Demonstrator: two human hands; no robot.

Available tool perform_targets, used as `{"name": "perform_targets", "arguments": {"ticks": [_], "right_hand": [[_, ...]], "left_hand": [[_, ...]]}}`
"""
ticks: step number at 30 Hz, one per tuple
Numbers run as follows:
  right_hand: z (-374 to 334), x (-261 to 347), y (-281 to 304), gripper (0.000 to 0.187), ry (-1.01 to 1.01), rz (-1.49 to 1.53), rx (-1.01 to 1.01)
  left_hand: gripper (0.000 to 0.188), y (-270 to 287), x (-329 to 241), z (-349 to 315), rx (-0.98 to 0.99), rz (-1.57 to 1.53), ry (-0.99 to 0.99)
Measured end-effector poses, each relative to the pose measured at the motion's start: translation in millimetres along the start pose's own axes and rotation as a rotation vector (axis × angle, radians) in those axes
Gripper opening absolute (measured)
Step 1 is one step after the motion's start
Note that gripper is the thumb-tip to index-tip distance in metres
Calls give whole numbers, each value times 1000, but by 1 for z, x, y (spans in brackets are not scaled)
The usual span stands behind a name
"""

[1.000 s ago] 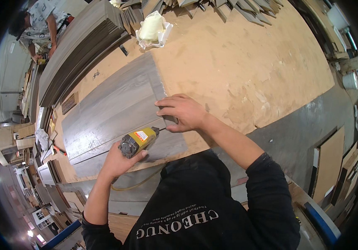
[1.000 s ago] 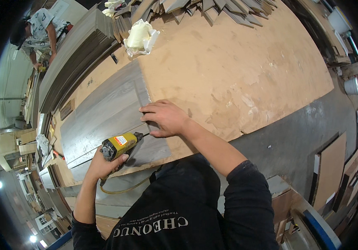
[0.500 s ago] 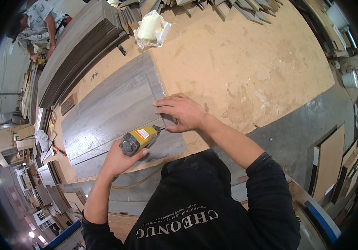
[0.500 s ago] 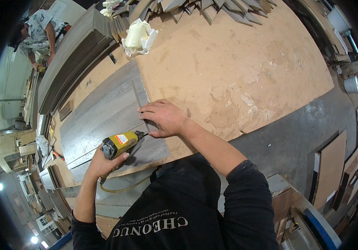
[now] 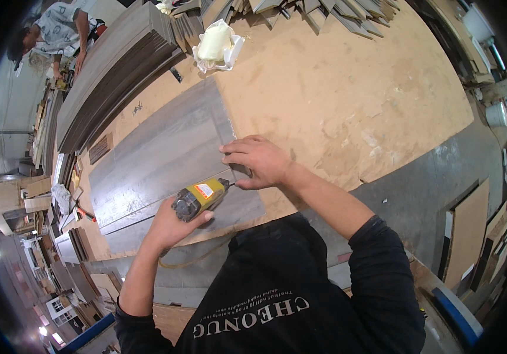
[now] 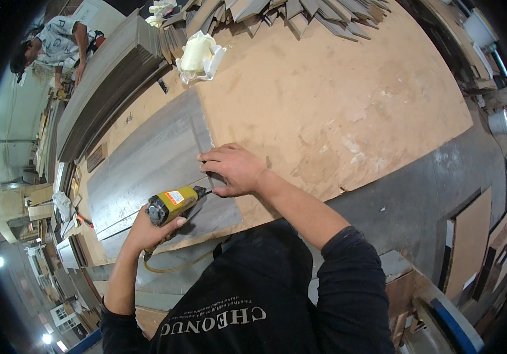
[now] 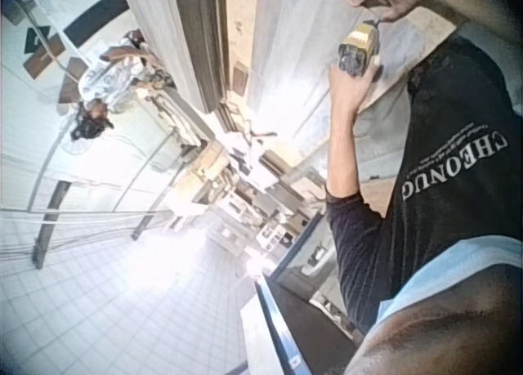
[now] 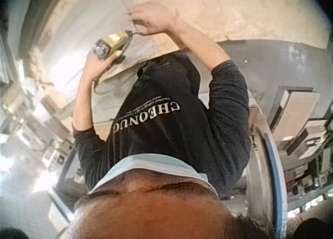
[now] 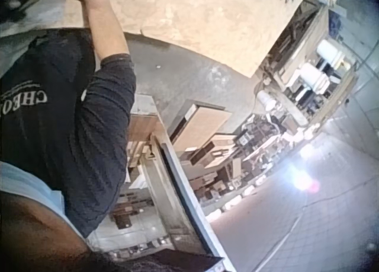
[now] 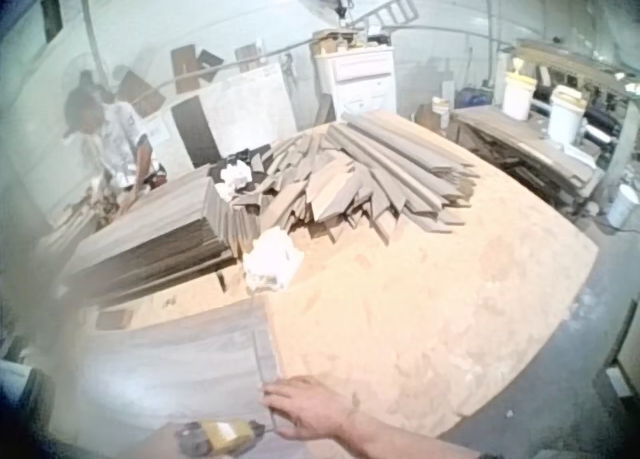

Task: Assembling laminate furniture panels using a pneumatic nail gun and a hammer.

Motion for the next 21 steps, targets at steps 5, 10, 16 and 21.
{"name": "perform_targets", "arguments": {"ticks": [5, 10, 16, 21], "right_hand": [[-1, 0, 0, 50, 3, 14, -1], [0, 1, 1, 51, -3, 27, -4], [0, -1, 1, 53, 2, 19, -19], [2, 1, 4, 55, -18, 35, -9]], "left_hand": [[50, 6, 0, 2, 47, -93, 157], [49, 7, 1, 9, -20, -47, 37], [48, 9, -4, 12, 124, -42, 243], [48, 8, 0, 13, 62, 1, 125]]}}
Point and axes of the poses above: each hand's wrist, its own z-axis towards the middle knuckle, its own y-axis out of the back of the hand, x = y × z, the point moved 2 cm from there along z, towards the middle knuckle, and after that the axes turned 13 degrees about z, right-handed, at the moved point
